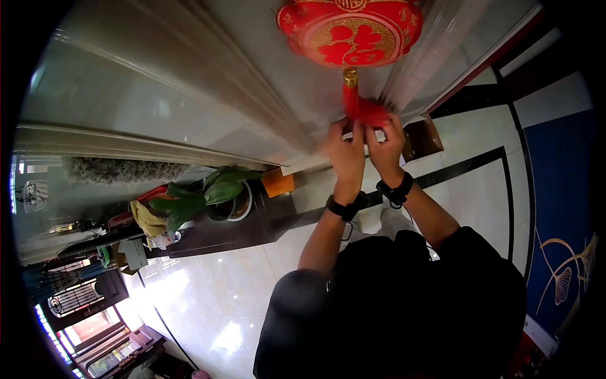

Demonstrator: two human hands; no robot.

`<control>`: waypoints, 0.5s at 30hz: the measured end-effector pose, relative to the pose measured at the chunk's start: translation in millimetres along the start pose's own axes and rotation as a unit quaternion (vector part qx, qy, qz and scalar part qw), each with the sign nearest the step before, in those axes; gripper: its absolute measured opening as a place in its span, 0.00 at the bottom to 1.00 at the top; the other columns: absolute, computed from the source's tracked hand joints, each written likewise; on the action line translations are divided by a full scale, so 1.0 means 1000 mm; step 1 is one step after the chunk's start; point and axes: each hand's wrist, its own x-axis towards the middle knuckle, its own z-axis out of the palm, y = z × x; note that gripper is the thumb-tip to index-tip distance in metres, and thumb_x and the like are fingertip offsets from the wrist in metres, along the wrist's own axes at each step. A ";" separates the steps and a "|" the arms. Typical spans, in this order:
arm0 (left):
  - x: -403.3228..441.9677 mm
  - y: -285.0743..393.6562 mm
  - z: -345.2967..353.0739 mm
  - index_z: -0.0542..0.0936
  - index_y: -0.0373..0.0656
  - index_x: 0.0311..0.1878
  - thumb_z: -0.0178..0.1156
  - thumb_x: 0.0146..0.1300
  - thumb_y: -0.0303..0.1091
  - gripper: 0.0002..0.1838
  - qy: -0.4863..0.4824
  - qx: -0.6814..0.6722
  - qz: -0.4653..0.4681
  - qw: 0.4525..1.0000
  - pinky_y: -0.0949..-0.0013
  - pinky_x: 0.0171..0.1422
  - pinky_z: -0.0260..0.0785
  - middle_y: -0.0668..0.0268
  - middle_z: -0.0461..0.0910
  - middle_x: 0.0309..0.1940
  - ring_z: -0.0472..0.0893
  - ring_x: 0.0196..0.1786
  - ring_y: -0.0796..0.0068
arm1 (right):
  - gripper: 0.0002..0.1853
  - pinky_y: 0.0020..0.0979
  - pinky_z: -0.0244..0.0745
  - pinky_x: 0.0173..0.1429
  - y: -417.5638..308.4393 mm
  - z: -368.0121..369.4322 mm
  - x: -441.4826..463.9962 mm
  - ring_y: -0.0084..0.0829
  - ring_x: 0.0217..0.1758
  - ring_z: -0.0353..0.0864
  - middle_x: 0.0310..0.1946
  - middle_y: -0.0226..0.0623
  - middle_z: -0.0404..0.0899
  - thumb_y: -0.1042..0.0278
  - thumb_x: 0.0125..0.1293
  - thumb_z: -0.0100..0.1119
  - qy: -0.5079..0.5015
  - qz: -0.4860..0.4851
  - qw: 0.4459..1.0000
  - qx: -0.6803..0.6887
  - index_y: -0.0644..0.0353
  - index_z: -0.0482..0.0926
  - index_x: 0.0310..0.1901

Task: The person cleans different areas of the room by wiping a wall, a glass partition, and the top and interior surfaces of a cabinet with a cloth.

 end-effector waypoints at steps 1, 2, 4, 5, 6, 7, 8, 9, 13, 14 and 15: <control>0.001 0.005 0.004 0.80 0.33 0.47 0.65 0.63 0.35 0.16 -0.011 0.021 0.026 0.999 0.65 0.43 0.76 0.54 0.84 0.36 0.84 0.36 0.64 | 0.11 0.28 0.76 0.39 0.002 -0.004 0.002 0.34 0.38 0.81 0.40 0.39 0.77 0.83 0.55 0.62 0.014 -0.004 1.000 -0.008 0.64 0.81 0.41; 0.002 0.008 0.009 0.80 0.33 0.47 0.65 0.62 0.35 0.16 -0.022 0.043 0.052 0.998 0.64 0.42 0.76 0.54 0.84 0.36 0.85 0.36 0.63 | 0.12 0.28 0.77 0.41 0.007 -0.007 0.001 0.34 0.39 0.81 0.42 0.40 0.77 0.84 0.56 0.62 0.024 0.008 0.999 -0.020 0.65 0.80 0.43; 0.002 0.004 0.017 0.80 0.32 0.46 0.65 0.61 0.35 0.16 -0.039 0.034 0.039 0.998 0.64 0.42 0.76 0.54 0.84 0.36 0.85 0.36 0.61 | 0.12 0.28 0.77 0.42 0.016 -0.010 -0.004 0.34 0.39 0.81 0.43 0.40 0.76 0.84 0.56 0.61 0.022 0.035 0.999 0.001 0.67 0.79 0.44; 0.003 0.000 0.019 0.80 0.32 0.46 0.65 0.61 0.35 0.16 -0.046 0.030 0.034 0.998 0.64 0.42 0.76 0.54 0.84 0.36 0.84 0.36 0.61 | 0.13 0.28 0.78 0.43 0.021 -0.011 -0.006 0.34 0.40 0.81 0.43 0.40 0.76 0.84 0.57 0.60 0.021 0.048 0.999 0.012 0.67 0.79 0.44; 0.003 -0.005 0.021 0.80 0.33 0.46 0.65 0.61 0.35 0.16 -0.044 0.022 0.042 0.998 0.63 0.42 0.76 0.54 0.84 0.36 0.84 0.36 0.61 | 0.13 0.27 0.78 0.44 0.024 -0.011 -0.007 0.33 0.40 0.81 0.44 0.40 0.76 0.84 0.58 0.59 0.007 0.043 0.999 -0.002 0.68 0.78 0.46; 0.003 -0.013 0.022 0.80 0.33 0.46 0.65 0.61 0.35 0.16 -0.042 0.014 0.050 0.998 0.63 0.42 0.76 0.54 0.84 0.36 0.84 0.36 0.61 | 0.12 0.27 0.78 0.44 0.026 -0.010 -0.009 0.33 0.41 0.81 0.44 0.40 0.76 0.84 0.58 0.59 0.005 0.051 0.999 0.006 0.68 0.78 0.45; 0.003 -0.020 0.021 0.80 0.33 0.46 0.65 0.61 0.35 0.15 -0.041 0.008 0.057 0.998 0.63 0.42 0.76 0.54 0.84 0.35 0.84 0.36 0.61 | 0.12 0.27 0.78 0.44 0.026 -0.009 -0.010 0.32 0.41 0.81 0.43 0.40 0.76 0.83 0.59 0.59 0.003 0.059 0.998 0.013 0.68 0.78 0.45; 0.003 -0.025 0.018 0.80 0.33 0.45 0.65 0.61 0.35 0.15 -0.049 0.015 0.053 0.997 0.63 0.42 0.76 0.54 0.84 0.36 0.84 0.36 0.61 | 0.11 0.27 0.78 0.44 0.025 -0.007 -0.013 0.32 0.41 0.81 0.43 0.40 0.75 0.83 0.59 0.59 0.001 0.068 0.997 0.021 0.69 0.77 0.45; 0.004 -0.041 0.004 0.80 0.32 0.44 0.65 0.61 0.33 0.14 -0.053 0.032 0.037 0.997 0.63 0.41 0.75 0.52 0.82 0.37 0.83 0.34 0.59 | 0.09 0.27 0.78 0.43 0.030 0.008 -0.028 0.31 0.41 0.80 0.42 0.40 0.75 0.81 0.61 0.59 -0.030 0.108 0.992 0.056 0.68 0.77 0.43; 0.002 -0.045 -0.001 0.80 0.31 0.43 0.64 0.61 0.32 0.13 -0.048 0.034 0.031 0.998 0.63 0.40 0.75 0.52 0.81 0.38 0.82 0.34 0.58 | 0.08 0.27 0.78 0.43 0.030 0.012 -0.033 0.31 0.41 0.80 0.42 0.40 0.75 0.80 0.62 0.59 -0.045 0.112 0.991 0.053 0.68 0.77 0.43; 0.002 -0.049 -0.006 0.80 0.31 0.43 0.64 0.62 0.33 0.13 -0.042 0.018 -0.002 0.999 0.62 0.41 0.75 0.51 0.81 0.38 0.83 0.35 0.58 | 0.08 0.27 0.78 0.43 0.027 0.015 -0.035 0.31 0.40 0.80 0.42 0.39 0.75 0.79 0.62 0.59 -0.060 0.116 0.990 0.050 0.67 0.77 0.43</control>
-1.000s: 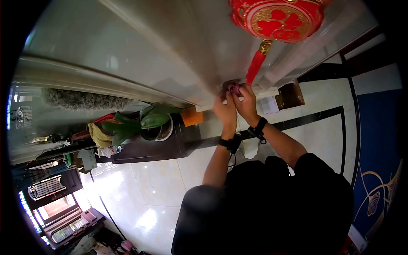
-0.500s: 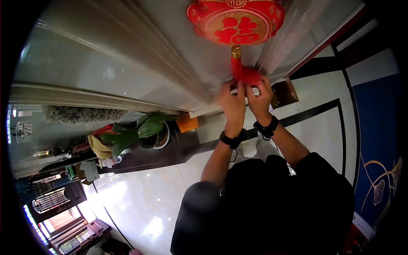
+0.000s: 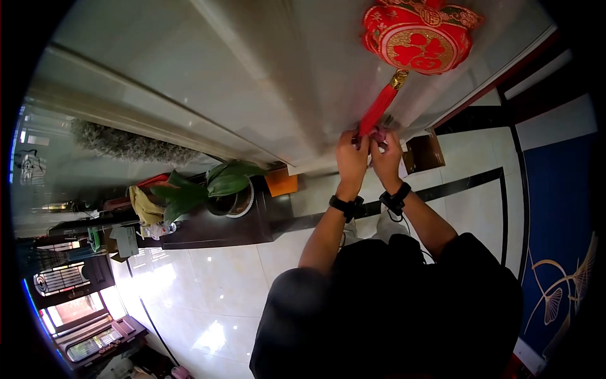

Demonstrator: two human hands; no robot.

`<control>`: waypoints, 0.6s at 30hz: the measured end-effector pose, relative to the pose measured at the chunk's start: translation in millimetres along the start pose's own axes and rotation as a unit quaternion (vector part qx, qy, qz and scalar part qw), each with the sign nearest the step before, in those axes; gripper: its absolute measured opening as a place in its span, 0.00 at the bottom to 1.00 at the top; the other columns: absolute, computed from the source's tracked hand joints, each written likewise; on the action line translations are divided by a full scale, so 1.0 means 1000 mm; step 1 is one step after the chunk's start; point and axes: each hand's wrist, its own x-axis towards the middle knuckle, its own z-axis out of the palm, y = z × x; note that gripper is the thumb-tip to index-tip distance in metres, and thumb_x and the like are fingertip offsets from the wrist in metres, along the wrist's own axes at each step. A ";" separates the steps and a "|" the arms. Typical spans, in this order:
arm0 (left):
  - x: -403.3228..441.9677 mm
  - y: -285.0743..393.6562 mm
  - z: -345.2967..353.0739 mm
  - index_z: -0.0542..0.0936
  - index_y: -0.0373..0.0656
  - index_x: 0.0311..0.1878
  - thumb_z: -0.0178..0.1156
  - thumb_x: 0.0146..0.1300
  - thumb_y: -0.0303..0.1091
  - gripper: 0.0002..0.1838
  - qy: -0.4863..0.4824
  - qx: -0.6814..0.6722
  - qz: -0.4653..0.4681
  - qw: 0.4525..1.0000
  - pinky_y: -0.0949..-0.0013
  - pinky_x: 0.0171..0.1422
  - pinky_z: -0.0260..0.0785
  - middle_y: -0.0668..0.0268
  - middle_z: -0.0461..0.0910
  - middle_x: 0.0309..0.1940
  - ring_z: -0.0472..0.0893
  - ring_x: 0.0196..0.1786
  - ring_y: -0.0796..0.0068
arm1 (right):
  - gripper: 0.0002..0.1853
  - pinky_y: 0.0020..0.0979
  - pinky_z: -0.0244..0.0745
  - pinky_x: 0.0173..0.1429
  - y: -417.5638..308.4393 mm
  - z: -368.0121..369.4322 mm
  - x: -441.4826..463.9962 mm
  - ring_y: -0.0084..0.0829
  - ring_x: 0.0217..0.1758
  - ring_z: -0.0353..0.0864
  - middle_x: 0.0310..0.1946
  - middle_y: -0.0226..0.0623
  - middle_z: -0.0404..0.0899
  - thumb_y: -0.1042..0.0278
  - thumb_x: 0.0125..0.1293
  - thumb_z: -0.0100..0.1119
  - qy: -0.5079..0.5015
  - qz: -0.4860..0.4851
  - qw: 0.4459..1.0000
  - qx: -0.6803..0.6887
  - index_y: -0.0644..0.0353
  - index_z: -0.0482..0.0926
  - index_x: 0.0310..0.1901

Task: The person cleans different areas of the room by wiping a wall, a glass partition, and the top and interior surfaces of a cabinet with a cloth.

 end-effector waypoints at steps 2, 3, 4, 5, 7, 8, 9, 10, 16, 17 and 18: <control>0.000 -0.009 -0.011 0.79 0.31 0.44 0.62 0.63 0.33 0.13 0.010 -0.034 -0.064 0.997 0.62 0.43 0.75 0.51 0.82 0.39 0.84 0.37 0.57 | 0.06 0.27 0.76 0.40 -0.006 0.013 -0.003 0.30 0.37 0.78 0.39 0.39 0.75 0.80 0.61 0.60 -0.018 -0.034 0.999 -0.019 0.66 0.77 0.40; 0.002 -0.005 -0.021 0.79 0.31 0.45 0.61 0.64 0.33 0.13 0.018 -0.007 -0.066 0.998 0.62 0.43 0.76 0.50 0.83 0.39 0.84 0.38 0.57 | 0.06 0.27 0.75 0.39 -0.009 0.020 -0.003 0.29 0.36 0.78 0.38 0.38 0.76 0.80 0.60 0.60 -0.034 -0.050 0.998 -0.028 0.66 0.77 0.40; 0.003 -0.002 -0.032 0.79 0.31 0.45 0.60 0.65 0.33 0.13 0.026 0.021 -0.068 0.997 0.62 0.44 0.76 0.50 0.83 0.39 0.85 0.39 0.57 | 0.06 0.27 0.74 0.37 -0.012 0.027 -0.003 0.28 0.36 0.77 0.37 0.38 0.76 0.80 0.60 0.60 -0.050 -0.067 0.996 -0.038 0.66 0.77 0.39; 0.004 0.004 -0.041 0.79 0.31 0.46 0.59 0.66 0.33 0.13 0.034 0.048 -0.069 0.996 0.61 0.44 0.76 0.50 0.84 0.39 0.85 0.39 0.57 | 0.05 0.27 0.72 0.34 -0.017 0.034 -0.004 0.28 0.33 0.75 0.35 0.39 0.75 0.81 0.58 0.60 -0.052 -0.076 0.996 -0.018 0.66 0.77 0.37; 0.005 0.016 -0.053 0.79 0.31 0.46 0.58 0.67 0.33 0.13 0.048 0.038 -0.078 0.995 0.61 0.45 0.76 0.50 0.84 0.39 0.85 0.40 0.56 | 0.06 0.27 0.72 0.33 -0.040 0.045 -0.003 0.28 0.32 0.75 0.34 0.39 0.75 0.81 0.57 0.60 -0.037 -0.062 0.997 0.005 0.67 0.77 0.36; 0.004 0.022 -0.058 0.79 0.31 0.46 0.58 0.67 0.32 0.13 0.054 0.033 -0.083 0.995 0.61 0.45 0.76 0.49 0.84 0.38 0.85 0.40 0.56 | 0.06 0.27 0.72 0.33 -0.047 0.048 -0.003 0.29 0.32 0.75 0.33 0.40 0.75 0.81 0.57 0.60 -0.029 -0.056 0.998 0.016 0.67 0.76 0.36; 0.003 0.026 -0.060 0.79 0.31 0.47 0.58 0.67 0.33 0.13 0.061 0.028 -0.066 0.996 0.61 0.45 0.76 0.49 0.84 0.38 0.85 0.40 0.56 | 0.06 0.28 0.72 0.32 -0.048 0.050 -0.001 0.30 0.31 0.75 0.32 0.40 0.75 0.81 0.56 0.61 -0.025 -0.068 0.997 0.014 0.67 0.77 0.37; 0.003 0.030 -0.061 0.79 0.31 0.47 0.58 0.68 0.33 0.13 0.066 0.023 -0.048 0.996 0.60 0.44 0.76 0.49 0.84 0.39 0.85 0.41 0.56 | 0.07 0.27 0.72 0.32 -0.050 0.051 0.002 0.30 0.31 0.76 0.32 0.40 0.76 0.80 0.56 0.61 -0.023 -0.079 0.996 0.017 0.67 0.77 0.37; 0.008 0.060 -0.054 0.80 0.32 0.47 0.60 0.67 0.33 0.13 0.158 0.064 0.082 0.982 0.62 0.41 0.74 0.52 0.84 0.35 0.84 0.36 0.61 | 0.10 0.30 0.73 0.35 -0.083 0.038 0.025 0.33 0.32 0.77 0.33 0.40 0.77 0.77 0.55 0.64 0.009 -0.124 0.992 0.013 0.66 0.79 0.40; 0.012 0.066 -0.050 0.80 0.33 0.47 0.61 0.66 0.33 0.13 0.178 0.066 0.123 0.974 0.63 0.41 0.74 0.53 0.83 0.34 0.83 0.35 0.62 | 0.10 0.31 0.73 0.37 -0.094 0.034 0.029 0.34 0.33 0.77 0.34 0.40 0.77 0.77 0.55 0.65 0.016 -0.096 0.995 0.026 0.65 0.80 0.41; 0.016 0.078 -0.049 0.80 0.34 0.46 0.61 0.65 0.34 0.13 0.162 0.042 0.126 0.978 0.63 0.41 0.74 0.54 0.83 0.33 0.83 0.35 0.62 | 0.11 0.31 0.73 0.38 -0.102 0.030 0.032 0.36 0.34 0.77 0.34 0.40 0.77 0.77 0.55 0.65 0.023 -0.069 0.997 0.040 0.65 0.80 0.41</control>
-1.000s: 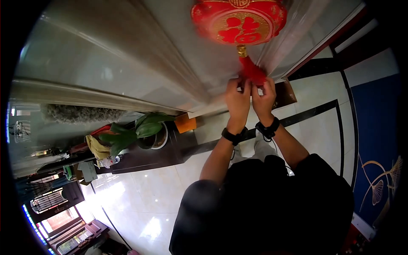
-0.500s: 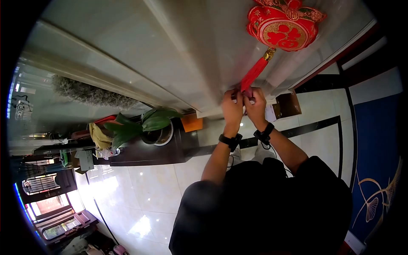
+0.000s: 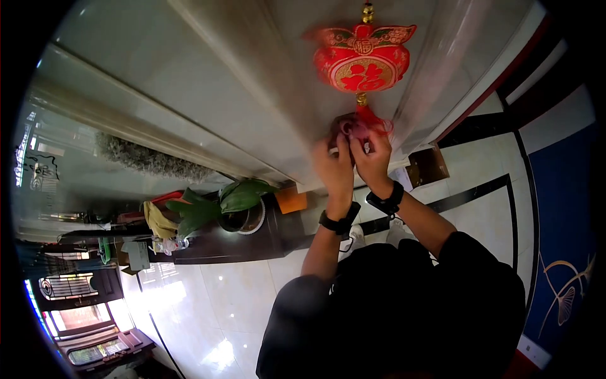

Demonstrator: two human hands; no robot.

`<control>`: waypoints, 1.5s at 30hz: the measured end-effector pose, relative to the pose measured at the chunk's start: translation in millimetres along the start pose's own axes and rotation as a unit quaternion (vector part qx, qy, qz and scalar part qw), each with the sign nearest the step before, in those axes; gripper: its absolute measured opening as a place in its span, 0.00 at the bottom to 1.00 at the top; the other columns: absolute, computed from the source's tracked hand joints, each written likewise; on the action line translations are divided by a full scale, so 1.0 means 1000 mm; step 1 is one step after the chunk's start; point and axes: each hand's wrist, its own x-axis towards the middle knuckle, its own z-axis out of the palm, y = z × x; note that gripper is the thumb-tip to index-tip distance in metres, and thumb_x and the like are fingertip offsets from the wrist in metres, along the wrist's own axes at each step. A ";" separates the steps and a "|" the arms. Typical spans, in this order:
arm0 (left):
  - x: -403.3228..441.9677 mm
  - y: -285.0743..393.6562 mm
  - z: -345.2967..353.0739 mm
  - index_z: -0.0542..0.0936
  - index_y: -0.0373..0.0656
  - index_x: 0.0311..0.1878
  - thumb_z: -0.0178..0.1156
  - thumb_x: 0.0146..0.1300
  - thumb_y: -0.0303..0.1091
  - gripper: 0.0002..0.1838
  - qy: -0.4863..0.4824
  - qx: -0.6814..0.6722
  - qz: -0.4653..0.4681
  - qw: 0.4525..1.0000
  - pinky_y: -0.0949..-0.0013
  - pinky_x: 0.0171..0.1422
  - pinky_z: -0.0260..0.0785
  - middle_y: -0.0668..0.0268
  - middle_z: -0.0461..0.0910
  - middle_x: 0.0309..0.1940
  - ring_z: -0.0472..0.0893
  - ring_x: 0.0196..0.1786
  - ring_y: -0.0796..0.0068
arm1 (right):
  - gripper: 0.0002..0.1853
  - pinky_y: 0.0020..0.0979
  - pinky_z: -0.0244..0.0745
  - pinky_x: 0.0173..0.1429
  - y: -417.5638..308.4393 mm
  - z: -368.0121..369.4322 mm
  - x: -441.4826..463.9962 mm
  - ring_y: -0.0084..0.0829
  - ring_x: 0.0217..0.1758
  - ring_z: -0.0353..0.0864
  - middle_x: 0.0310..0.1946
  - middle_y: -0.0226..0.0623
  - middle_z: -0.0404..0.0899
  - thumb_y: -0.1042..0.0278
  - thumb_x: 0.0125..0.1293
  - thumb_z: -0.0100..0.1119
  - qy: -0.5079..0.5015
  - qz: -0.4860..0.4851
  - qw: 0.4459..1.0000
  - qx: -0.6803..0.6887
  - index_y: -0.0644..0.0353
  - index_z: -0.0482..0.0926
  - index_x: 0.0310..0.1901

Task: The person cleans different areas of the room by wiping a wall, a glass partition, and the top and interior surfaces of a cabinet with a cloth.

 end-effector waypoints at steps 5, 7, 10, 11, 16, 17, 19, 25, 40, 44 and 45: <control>0.010 0.034 0.020 0.80 0.35 0.44 0.63 0.63 0.32 0.11 -0.061 -0.057 0.024 0.996 0.65 0.41 0.73 0.56 0.81 0.36 0.81 0.35 0.65 | 0.10 0.33 0.71 0.43 0.006 -0.032 0.027 0.38 0.39 0.75 0.38 0.39 0.76 0.77 0.55 0.64 0.078 -0.110 0.989 -0.063 0.64 0.80 0.41; 0.010 0.047 0.033 0.80 0.35 0.43 0.64 0.62 0.31 0.10 -0.098 -0.104 0.027 0.989 0.65 0.40 0.73 0.55 0.80 0.37 0.81 0.35 0.63 | 0.10 0.33 0.70 0.46 0.003 -0.042 0.029 0.39 0.41 0.74 0.38 0.40 0.76 0.76 0.56 0.64 0.119 -0.086 0.989 -0.034 0.65 0.79 0.40; 0.004 0.051 0.049 0.80 0.37 0.43 0.64 0.61 0.30 0.09 -0.131 -0.144 0.002 0.981 0.65 0.39 0.74 0.56 0.81 0.36 0.81 0.34 0.63 | 0.10 0.33 0.70 0.46 0.007 -0.059 0.036 0.40 0.43 0.74 0.39 0.41 0.75 0.76 0.56 0.64 0.117 -0.139 0.978 -0.097 0.65 0.79 0.40; 0.002 0.041 0.054 0.81 0.37 0.43 0.64 0.61 0.31 0.10 -0.131 -0.138 0.008 0.982 0.65 0.40 0.74 0.57 0.82 0.36 0.82 0.35 0.65 | 0.10 0.33 0.70 0.47 0.021 -0.062 0.034 0.40 0.44 0.74 0.40 0.41 0.75 0.77 0.56 0.63 0.105 -0.137 0.980 -0.099 0.66 0.79 0.41; -0.005 0.020 0.049 0.80 0.36 0.45 0.64 0.62 0.32 0.12 -0.145 -0.091 0.025 0.985 0.65 0.41 0.75 0.57 0.83 0.36 0.83 0.37 0.65 | 0.11 0.33 0.71 0.49 0.043 -0.058 0.019 0.40 0.44 0.74 0.40 0.42 0.74 0.78 0.56 0.61 0.092 -0.110 0.987 -0.067 0.67 0.77 0.42; -0.009 0.012 0.050 0.80 0.36 0.45 0.64 0.62 0.32 0.12 -0.149 -0.088 0.017 0.985 0.65 0.42 0.75 0.57 0.83 0.35 0.83 0.37 0.64 | 0.11 0.32 0.71 0.49 0.050 -0.055 0.012 0.40 0.44 0.75 0.40 0.42 0.73 0.79 0.56 0.60 0.085 -0.076 0.993 -0.042 0.68 0.77 0.42; -0.017 -0.004 0.048 0.80 0.36 0.45 0.64 0.62 0.33 0.12 -0.151 -0.077 -0.003 0.986 0.64 0.42 0.75 0.56 0.83 0.36 0.83 0.38 0.63 | 0.11 0.32 0.72 0.49 0.073 -0.050 -0.003 0.40 0.44 0.75 0.40 0.43 0.73 0.79 0.57 0.60 0.070 -0.046 0.996 -0.026 0.68 0.76 0.43; -0.027 -0.050 0.032 0.78 0.33 0.45 0.61 0.65 0.33 0.12 -0.110 -0.074 -0.070 0.989 0.60 0.45 0.74 0.52 0.81 0.39 0.82 0.39 0.56 | 0.09 0.33 0.72 0.43 0.068 -0.018 -0.028 0.39 0.39 0.76 0.38 0.44 0.75 0.79 0.58 0.59 0.014 -0.046 0.998 -0.034 0.67 0.77 0.41; 0.034 0.045 -0.033 0.80 0.34 0.43 0.63 0.64 0.34 0.12 -0.048 -0.017 0.045 0.998 0.64 0.43 0.77 0.52 0.82 0.36 0.84 0.36 0.59 | 0.10 0.30 0.73 0.40 -0.019 0.019 0.022 0.30 0.33 0.77 0.31 0.35 0.80 0.78 0.59 0.64 0.055 -0.152 0.987 0.005 0.65 0.80 0.43; 0.013 0.004 -0.026 0.81 0.34 0.41 0.62 0.64 0.35 0.12 -0.063 0.019 0.011 0.998 0.61 0.38 0.74 0.51 0.82 0.35 0.83 0.33 0.57 | 0.10 0.32 0.73 0.39 0.006 0.018 -0.008 0.38 0.36 0.77 0.35 0.40 0.79 0.79 0.56 0.65 0.016 -0.044 0.999 0.006 0.65 0.81 0.40; 0.009 -0.005 -0.024 0.81 0.35 0.40 0.61 0.64 0.36 0.12 -0.076 0.025 -0.008 0.997 0.60 0.36 0.73 0.50 0.81 0.35 0.83 0.32 0.56 | 0.10 0.31 0.74 0.40 0.026 0.016 -0.007 0.36 0.39 0.78 0.38 0.39 0.77 0.79 0.57 0.65 0.022 -0.152 0.984 -0.087 0.66 0.81 0.41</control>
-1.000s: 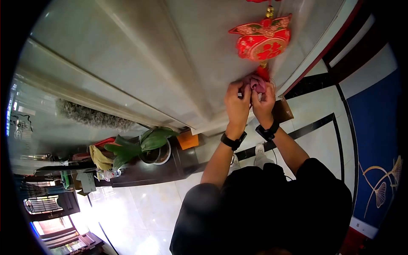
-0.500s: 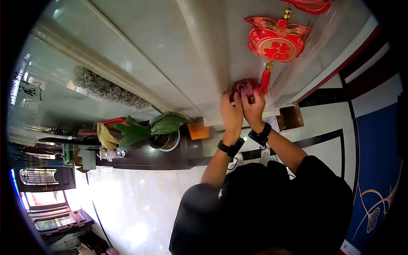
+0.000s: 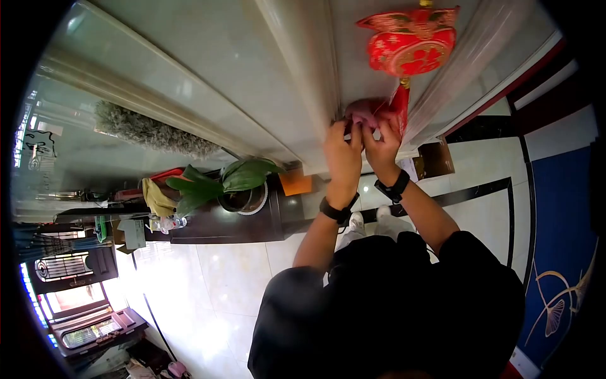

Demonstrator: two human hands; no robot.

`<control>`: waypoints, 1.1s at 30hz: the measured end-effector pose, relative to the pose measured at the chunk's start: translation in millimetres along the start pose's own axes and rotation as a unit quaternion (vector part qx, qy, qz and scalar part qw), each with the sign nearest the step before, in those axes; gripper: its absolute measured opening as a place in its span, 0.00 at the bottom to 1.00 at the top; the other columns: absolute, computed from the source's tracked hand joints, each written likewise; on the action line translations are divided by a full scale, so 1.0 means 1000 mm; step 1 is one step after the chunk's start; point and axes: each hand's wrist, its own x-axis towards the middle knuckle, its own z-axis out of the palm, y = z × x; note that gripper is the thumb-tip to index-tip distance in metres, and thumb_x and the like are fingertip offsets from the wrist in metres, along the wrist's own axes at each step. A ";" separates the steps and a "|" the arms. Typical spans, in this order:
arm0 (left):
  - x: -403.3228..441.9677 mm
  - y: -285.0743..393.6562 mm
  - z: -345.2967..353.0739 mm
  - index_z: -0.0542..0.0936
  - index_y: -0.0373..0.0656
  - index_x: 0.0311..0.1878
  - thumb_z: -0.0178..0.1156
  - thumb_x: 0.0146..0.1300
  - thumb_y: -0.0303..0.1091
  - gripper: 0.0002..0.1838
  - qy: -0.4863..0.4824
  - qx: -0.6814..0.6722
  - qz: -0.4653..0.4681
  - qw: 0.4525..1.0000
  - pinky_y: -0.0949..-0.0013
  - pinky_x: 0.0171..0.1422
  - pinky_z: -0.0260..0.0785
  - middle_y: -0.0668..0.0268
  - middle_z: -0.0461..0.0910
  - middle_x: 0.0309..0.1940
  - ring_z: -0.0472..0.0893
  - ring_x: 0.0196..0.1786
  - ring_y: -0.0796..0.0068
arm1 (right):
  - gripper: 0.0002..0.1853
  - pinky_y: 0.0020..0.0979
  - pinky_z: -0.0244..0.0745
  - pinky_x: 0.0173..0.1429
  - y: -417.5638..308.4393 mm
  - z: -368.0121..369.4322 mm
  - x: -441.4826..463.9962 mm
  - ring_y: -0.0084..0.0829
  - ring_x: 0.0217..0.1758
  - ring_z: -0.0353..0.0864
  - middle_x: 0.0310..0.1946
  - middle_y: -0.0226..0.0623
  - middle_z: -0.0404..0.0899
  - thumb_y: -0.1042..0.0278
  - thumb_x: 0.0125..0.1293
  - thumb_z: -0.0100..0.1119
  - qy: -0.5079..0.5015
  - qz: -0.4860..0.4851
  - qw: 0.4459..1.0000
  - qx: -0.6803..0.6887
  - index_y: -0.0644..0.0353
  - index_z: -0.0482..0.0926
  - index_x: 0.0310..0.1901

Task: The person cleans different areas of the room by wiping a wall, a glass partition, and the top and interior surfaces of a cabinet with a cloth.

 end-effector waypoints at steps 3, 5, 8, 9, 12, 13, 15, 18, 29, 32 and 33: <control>-0.014 -0.018 0.006 0.79 0.33 0.40 0.58 0.66 0.32 0.10 -0.031 0.019 -0.049 0.998 0.58 0.35 0.72 0.48 0.81 0.32 0.81 0.31 0.54 | 0.09 0.30 0.77 0.38 0.021 0.001 -0.025 0.34 0.39 0.79 0.41 0.40 0.75 0.80 0.58 0.64 -0.039 -0.009 0.999 0.016 0.67 0.81 0.41; -0.023 -0.034 0.013 0.77 0.32 0.40 0.57 0.66 0.30 0.09 -0.036 0.017 -0.071 0.997 0.58 0.35 0.71 0.48 0.81 0.29 0.81 0.29 0.53 | 0.09 0.28 0.80 0.36 0.018 -0.003 -0.032 0.33 0.39 0.79 0.45 0.41 0.73 0.82 0.59 0.62 -0.084 0.052 0.993 0.070 0.68 0.80 0.42; -0.040 -0.070 0.024 0.77 0.32 0.40 0.57 0.66 0.31 0.09 -0.047 0.018 -0.110 0.993 0.59 0.32 0.71 0.49 0.81 0.26 0.81 0.26 0.54 | 0.09 0.29 0.79 0.39 0.038 -0.001 -0.060 0.35 0.41 0.79 0.43 0.41 0.72 0.82 0.60 0.61 -0.143 0.136 0.975 0.105 0.69 0.80 0.43; -0.045 -0.084 0.027 0.77 0.32 0.40 0.57 0.66 0.31 0.09 -0.067 0.036 -0.131 0.988 0.60 0.32 0.71 0.49 0.81 0.27 0.82 0.27 0.55 | 0.08 0.30 0.78 0.40 0.047 0.000 -0.072 0.37 0.42 0.79 0.42 0.41 0.72 0.82 0.60 0.60 -0.167 0.139 0.973 0.084 0.69 0.79 0.43; -0.073 -0.124 0.032 0.77 0.33 0.41 0.58 0.66 0.33 0.10 -0.093 -0.003 -0.206 0.974 0.61 0.33 0.73 0.50 0.82 0.28 0.83 0.28 0.59 | 0.08 0.33 0.73 0.45 0.060 -0.006 -0.098 0.42 0.44 0.76 0.43 0.44 0.72 0.80 0.61 0.58 -0.236 0.168 0.956 0.041 0.68 0.78 0.43; -0.075 -0.118 0.026 0.77 0.33 0.41 0.58 0.66 0.33 0.10 -0.095 -0.032 -0.229 0.968 0.62 0.33 0.73 0.51 0.83 0.29 0.84 0.29 0.60 | 0.09 0.32 0.73 0.44 0.054 -0.006 -0.096 0.42 0.44 0.76 0.43 0.44 0.72 0.81 0.61 0.59 -0.235 0.158 0.957 0.063 0.67 0.78 0.43; -0.091 -0.104 0.010 0.77 0.34 0.42 0.59 0.66 0.34 0.11 -0.051 0.019 -0.171 0.984 0.62 0.36 0.75 0.52 0.84 0.31 0.84 0.30 0.60 | 0.10 0.32 0.73 0.43 0.041 -0.014 -0.101 0.41 0.43 0.76 0.43 0.44 0.72 0.81 0.60 0.59 -0.244 0.150 0.953 0.101 0.67 0.78 0.44; -0.091 -0.095 -0.022 0.76 0.34 0.46 0.58 0.66 0.32 0.11 -0.006 0.028 -0.126 0.992 0.63 0.39 0.76 0.53 0.83 0.33 0.85 0.35 0.61 | 0.10 0.31 0.74 0.46 0.009 -0.012 -0.085 0.38 0.44 0.77 0.45 0.41 0.72 0.80 0.60 0.61 -0.278 0.109 0.944 0.142 0.68 0.78 0.45; 0.017 0.014 -0.095 0.76 0.35 0.49 0.61 0.62 0.21 0.12 0.095 -0.076 0.008 0.993 0.69 0.45 0.76 0.59 0.77 0.43 0.80 0.44 0.71 | 0.18 0.36 0.74 0.52 -0.090 0.026 0.021 0.44 0.49 0.77 0.49 0.46 0.73 0.82 0.55 0.64 -0.157 -0.121 0.971 0.133 0.67 0.77 0.49; 0.017 -0.013 -0.105 0.74 0.36 0.44 0.63 0.59 0.21 0.11 0.019 -0.105 -0.035 0.994 0.68 0.40 0.76 0.61 0.77 0.38 0.80 0.37 0.71 | 0.19 0.41 0.74 0.55 -0.070 0.044 -0.006 0.49 0.52 0.76 0.49 0.46 0.73 0.81 0.51 0.65 -0.151 -0.133 0.975 0.096 0.67 0.77 0.47; 0.015 -0.023 -0.106 0.74 0.36 0.43 0.63 0.58 0.21 0.11 0.015 -0.091 -0.023 0.995 0.68 0.39 0.76 0.60 0.77 0.37 0.80 0.36 0.70 | 0.19 0.40 0.75 0.54 -0.069 0.047 -0.011 0.48 0.52 0.76 0.49 0.46 0.73 0.81 0.50 0.65 -0.150 -0.129 0.977 0.084 0.67 0.77 0.46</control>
